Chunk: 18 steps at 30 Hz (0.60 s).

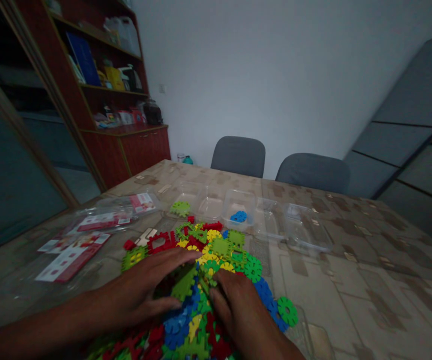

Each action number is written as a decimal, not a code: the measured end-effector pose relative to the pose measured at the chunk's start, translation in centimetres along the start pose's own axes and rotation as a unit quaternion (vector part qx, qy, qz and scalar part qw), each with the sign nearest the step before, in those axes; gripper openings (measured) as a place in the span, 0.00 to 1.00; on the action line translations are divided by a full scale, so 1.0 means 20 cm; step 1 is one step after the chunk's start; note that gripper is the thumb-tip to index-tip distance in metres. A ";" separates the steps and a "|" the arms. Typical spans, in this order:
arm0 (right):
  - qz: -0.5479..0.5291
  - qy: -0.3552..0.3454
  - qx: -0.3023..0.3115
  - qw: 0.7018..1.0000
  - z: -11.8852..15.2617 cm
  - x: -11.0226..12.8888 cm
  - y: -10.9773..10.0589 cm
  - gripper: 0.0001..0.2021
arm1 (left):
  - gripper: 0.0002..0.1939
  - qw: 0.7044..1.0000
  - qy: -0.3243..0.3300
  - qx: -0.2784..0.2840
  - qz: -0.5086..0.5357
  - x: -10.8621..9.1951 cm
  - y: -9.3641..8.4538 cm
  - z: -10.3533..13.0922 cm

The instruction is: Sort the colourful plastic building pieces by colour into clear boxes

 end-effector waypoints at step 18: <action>-0.292 0.065 0.064 0.952 -0.02 -0.02 0.09 0.22 | 0.32 0.994 0.097 -0.024 0.032 -0.04 0.11 -0.08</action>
Point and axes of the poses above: each hand's wrist, its own z-axis away from the middle knuckle, its own y-axis out of the palm, x = y × z, the point moved 6 cm from there along -z, towards the middle knuckle, and after that the axes turned 15 degrees about z, right-handed, at the moved point
